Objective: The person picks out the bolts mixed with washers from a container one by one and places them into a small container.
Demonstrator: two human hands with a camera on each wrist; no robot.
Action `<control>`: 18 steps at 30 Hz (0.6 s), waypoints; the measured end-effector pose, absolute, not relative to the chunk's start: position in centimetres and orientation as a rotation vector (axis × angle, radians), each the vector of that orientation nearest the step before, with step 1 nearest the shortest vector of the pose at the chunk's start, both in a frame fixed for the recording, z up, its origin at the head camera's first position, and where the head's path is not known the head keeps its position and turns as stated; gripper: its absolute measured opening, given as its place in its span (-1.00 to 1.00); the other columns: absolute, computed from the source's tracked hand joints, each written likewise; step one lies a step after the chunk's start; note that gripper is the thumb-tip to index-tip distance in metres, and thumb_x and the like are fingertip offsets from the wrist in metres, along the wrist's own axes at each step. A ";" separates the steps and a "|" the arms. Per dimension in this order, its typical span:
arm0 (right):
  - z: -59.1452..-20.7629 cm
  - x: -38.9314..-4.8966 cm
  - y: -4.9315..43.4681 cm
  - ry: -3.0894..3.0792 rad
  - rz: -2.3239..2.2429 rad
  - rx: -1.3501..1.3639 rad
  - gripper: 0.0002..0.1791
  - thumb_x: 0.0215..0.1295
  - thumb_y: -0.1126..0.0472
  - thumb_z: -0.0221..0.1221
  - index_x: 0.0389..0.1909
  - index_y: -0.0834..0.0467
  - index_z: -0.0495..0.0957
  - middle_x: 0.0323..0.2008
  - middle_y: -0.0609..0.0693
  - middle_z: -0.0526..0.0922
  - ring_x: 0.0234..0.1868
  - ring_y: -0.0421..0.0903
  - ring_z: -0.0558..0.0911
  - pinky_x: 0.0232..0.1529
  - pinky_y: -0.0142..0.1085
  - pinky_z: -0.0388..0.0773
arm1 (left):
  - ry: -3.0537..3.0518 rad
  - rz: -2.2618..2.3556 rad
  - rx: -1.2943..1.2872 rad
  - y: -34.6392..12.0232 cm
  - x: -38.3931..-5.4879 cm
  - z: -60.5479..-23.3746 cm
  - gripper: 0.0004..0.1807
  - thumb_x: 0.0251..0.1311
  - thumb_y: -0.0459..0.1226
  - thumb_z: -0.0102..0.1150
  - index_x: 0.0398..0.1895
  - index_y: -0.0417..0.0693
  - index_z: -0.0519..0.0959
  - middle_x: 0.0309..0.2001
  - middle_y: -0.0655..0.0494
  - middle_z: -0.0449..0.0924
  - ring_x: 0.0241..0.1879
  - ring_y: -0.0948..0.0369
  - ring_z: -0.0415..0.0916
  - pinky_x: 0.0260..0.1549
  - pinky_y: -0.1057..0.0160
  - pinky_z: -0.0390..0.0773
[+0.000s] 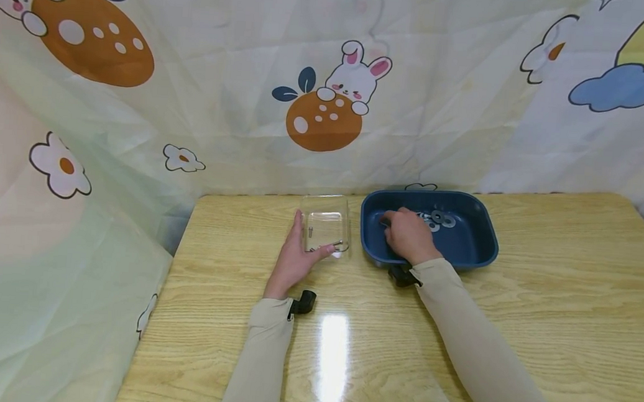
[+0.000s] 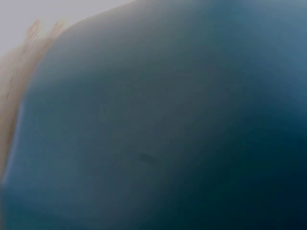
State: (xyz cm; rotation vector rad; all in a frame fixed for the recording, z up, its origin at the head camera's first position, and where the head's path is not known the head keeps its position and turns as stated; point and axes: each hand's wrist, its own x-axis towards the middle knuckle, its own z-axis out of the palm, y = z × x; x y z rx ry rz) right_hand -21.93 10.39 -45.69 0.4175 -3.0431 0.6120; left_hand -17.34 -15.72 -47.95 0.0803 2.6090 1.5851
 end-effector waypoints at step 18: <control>-44.8 -21.0 9.9 -2.813 0.652 0.456 -0.73 0.40 0.37 0.09 0.00 0.24 0.70 -0.18 0.22 0.64 -0.38 0.08 0.58 -0.50 -0.12 0.53 | 2.611 1.578 0.075 -15.8 -17.4 -48.0 0.29 0.13 0.08 0.44 0.65 0.08 -0.33 0.62 0.03 -0.23 0.56 0.00 -0.18 0.47 -0.13 -0.05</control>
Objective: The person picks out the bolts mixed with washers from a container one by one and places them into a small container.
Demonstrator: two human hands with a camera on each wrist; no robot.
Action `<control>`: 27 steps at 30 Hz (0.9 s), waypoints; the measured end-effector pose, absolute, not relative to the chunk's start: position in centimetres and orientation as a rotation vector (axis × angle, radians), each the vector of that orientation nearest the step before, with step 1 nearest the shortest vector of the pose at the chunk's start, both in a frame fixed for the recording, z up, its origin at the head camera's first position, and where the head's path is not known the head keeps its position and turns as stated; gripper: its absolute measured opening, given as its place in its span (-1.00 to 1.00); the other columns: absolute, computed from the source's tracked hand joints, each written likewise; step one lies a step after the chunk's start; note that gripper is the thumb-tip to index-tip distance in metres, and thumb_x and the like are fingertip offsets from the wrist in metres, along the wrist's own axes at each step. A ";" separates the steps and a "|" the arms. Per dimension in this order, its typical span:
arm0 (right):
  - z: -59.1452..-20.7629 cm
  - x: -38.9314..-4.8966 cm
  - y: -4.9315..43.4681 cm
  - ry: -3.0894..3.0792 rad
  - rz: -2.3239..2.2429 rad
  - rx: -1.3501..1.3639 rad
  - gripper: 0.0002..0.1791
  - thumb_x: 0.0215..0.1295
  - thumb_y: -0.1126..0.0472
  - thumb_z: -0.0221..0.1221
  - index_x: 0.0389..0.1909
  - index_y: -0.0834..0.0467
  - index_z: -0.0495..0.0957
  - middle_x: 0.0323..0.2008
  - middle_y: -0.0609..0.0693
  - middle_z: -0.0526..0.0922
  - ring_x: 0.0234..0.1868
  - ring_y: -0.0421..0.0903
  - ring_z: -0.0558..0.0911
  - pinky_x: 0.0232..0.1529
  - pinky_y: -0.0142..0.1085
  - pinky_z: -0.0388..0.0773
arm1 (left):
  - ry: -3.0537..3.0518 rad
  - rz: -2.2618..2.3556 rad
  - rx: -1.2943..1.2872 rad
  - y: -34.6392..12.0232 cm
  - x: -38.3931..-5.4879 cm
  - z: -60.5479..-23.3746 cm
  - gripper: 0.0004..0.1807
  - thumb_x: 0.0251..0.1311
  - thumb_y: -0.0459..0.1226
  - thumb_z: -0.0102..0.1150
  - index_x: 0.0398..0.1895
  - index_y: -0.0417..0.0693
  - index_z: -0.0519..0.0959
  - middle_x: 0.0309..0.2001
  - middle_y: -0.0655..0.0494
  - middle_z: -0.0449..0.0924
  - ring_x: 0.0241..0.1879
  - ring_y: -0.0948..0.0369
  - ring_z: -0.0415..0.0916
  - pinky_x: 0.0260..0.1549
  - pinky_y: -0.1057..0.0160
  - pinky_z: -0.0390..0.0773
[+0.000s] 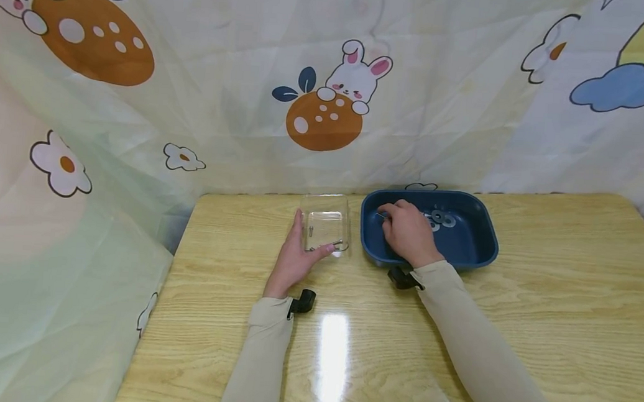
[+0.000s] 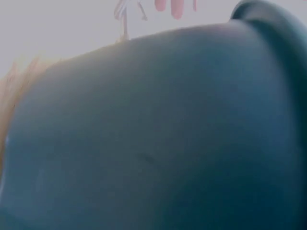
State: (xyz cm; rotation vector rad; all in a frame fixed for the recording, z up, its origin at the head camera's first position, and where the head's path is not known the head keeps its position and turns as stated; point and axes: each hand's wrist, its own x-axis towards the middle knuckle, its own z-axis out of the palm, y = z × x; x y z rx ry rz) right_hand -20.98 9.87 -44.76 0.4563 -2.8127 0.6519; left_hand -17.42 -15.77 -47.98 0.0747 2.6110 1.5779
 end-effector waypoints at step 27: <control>-44.0 -18.9 7.5 -2.668 0.672 0.614 -0.75 0.38 0.31 0.21 0.02 0.18 0.71 -0.20 0.13 0.63 -0.27 0.06 0.60 -0.43 -0.14 0.60 | 2.601 1.579 0.066 -15.8 -17.7 -48.2 0.30 0.12 0.09 0.44 0.65 0.06 -0.33 0.62 0.00 -0.19 0.56 0.01 -0.16 0.47 -0.09 -0.02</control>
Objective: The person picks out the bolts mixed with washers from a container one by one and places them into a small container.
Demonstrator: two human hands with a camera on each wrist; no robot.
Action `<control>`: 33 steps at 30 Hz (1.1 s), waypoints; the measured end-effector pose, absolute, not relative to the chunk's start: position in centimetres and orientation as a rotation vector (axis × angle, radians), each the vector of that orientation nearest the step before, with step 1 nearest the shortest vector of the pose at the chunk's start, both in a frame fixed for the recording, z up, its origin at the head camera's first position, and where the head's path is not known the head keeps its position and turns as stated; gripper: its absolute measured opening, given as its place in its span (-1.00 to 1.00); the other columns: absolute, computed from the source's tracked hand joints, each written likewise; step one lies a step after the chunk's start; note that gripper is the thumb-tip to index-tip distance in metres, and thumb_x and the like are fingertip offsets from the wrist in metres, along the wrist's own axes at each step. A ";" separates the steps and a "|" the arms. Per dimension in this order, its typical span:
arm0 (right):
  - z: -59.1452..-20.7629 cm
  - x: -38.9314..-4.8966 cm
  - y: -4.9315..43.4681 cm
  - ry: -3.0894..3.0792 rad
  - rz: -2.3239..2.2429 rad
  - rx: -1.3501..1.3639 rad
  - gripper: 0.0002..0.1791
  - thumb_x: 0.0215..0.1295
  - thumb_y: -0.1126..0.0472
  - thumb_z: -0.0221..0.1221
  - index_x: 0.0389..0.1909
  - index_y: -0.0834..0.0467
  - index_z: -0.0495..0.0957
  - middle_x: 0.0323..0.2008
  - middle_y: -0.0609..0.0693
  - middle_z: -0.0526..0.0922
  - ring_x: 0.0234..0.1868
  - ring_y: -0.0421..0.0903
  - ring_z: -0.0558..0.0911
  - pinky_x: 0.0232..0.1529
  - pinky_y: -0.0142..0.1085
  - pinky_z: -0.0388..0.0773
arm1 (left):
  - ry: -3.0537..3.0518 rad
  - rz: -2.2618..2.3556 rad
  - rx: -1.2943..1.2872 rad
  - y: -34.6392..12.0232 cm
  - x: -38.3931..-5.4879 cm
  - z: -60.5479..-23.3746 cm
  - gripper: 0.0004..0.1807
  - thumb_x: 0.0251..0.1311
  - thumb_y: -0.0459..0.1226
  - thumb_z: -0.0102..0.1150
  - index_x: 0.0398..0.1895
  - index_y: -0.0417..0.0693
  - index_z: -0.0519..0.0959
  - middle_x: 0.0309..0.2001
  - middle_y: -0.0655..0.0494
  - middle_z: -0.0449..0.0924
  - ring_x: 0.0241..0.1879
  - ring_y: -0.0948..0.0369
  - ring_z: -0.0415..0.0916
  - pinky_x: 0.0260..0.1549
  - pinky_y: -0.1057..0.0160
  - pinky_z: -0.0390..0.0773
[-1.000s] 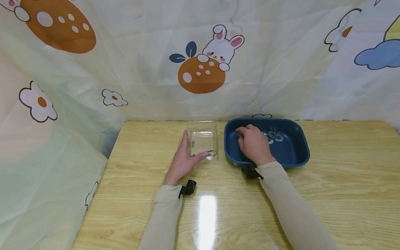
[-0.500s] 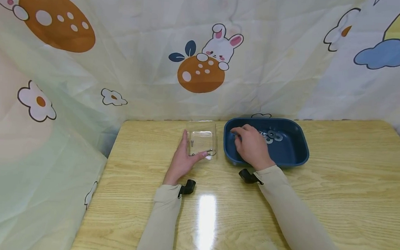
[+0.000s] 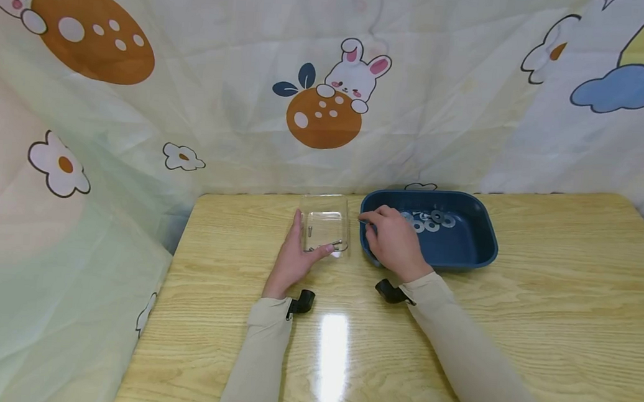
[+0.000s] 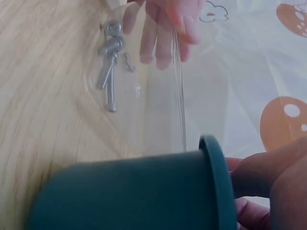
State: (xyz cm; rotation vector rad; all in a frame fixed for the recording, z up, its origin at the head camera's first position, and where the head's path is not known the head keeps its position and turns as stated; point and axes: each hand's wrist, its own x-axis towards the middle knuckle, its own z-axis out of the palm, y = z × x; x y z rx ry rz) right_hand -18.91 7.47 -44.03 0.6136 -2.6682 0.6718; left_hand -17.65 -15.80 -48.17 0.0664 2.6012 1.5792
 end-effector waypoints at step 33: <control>-44.7 -18.8 4.1 -2.654 0.696 0.667 -0.85 0.31 0.32 0.30 -0.14 0.15 0.76 -0.18 0.03 0.67 -0.12 0.00 0.59 -0.16 -0.13 0.64 | 2.616 1.569 0.063 -15.8 -17.7 -48.1 0.29 0.14 0.07 0.44 0.64 0.02 -0.33 0.62 0.02 -0.20 0.57 0.04 -0.19 0.48 -0.05 -0.06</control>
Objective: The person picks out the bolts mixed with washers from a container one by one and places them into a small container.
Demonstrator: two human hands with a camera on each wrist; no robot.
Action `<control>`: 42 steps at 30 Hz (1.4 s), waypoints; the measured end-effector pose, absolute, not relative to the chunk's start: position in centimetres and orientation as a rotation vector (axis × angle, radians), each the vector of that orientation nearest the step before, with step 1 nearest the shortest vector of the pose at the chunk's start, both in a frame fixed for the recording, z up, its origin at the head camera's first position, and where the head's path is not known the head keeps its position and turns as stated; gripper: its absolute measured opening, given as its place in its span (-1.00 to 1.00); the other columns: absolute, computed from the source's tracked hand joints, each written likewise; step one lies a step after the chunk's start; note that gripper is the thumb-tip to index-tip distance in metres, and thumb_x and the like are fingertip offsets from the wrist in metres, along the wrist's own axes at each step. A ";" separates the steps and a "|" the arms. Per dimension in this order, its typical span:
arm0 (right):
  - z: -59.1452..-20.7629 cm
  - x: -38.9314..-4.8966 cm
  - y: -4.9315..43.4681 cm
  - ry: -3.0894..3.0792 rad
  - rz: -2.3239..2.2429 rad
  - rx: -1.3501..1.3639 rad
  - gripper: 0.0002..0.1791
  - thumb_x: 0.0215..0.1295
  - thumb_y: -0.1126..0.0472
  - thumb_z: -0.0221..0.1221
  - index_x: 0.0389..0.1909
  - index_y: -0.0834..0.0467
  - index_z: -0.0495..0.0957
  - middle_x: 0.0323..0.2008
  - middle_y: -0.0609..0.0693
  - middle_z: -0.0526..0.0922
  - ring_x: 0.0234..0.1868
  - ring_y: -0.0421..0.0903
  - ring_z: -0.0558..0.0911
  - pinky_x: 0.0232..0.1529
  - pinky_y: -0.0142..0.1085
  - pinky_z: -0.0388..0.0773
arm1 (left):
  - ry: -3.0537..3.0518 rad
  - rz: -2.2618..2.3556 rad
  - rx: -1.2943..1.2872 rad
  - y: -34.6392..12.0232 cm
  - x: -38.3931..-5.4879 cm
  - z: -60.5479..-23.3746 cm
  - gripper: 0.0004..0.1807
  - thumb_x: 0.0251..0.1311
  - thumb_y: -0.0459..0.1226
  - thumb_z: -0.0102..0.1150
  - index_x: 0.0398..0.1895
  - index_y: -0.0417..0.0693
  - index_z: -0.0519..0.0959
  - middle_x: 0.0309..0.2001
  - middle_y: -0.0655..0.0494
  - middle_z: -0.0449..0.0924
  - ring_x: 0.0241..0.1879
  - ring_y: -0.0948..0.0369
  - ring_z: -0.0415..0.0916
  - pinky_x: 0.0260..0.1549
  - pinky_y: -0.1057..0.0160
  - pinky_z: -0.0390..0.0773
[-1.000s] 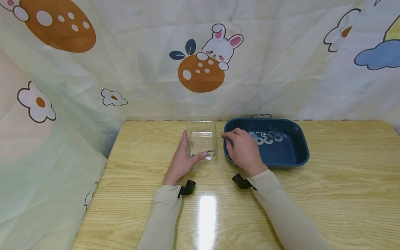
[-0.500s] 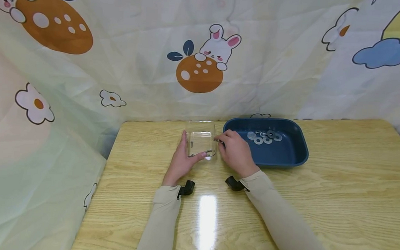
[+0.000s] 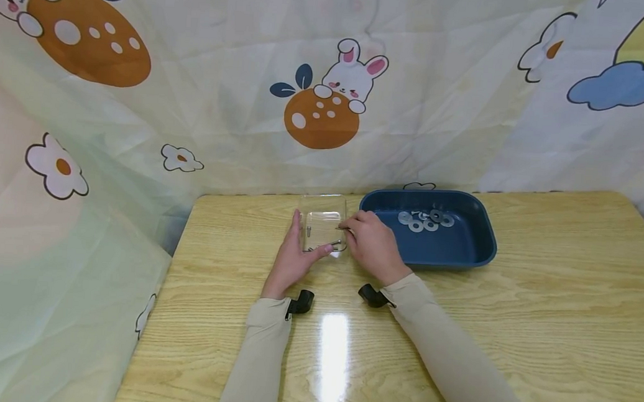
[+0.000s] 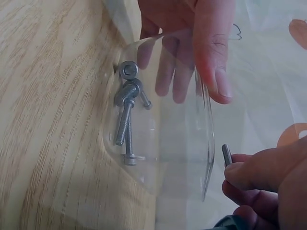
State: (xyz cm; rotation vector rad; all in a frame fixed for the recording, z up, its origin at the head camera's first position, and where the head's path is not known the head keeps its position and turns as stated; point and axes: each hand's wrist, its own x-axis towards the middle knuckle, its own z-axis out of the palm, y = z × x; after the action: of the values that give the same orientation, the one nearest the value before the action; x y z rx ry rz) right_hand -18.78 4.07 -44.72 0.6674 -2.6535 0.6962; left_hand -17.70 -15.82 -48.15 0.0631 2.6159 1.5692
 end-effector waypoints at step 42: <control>-44.2 -19.2 3.9 -2.694 0.623 0.735 -0.83 0.37 0.26 0.26 -0.09 0.16 0.75 -0.15 0.06 0.67 -0.08 0.01 0.59 -0.16 -0.12 0.66 | 2.624 1.569 0.076 -15.8 -17.6 -48.1 0.31 0.11 0.11 0.44 0.65 0.02 -0.32 0.62 -0.03 -0.18 0.57 -0.02 -0.20 0.47 -0.11 -0.05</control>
State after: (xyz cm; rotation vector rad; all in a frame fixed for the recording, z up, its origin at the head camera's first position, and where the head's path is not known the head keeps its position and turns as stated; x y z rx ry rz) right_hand -19.23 3.90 -44.20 0.7351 -2.6944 0.6230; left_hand -17.59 -15.84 -48.13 0.0764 2.6241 1.5686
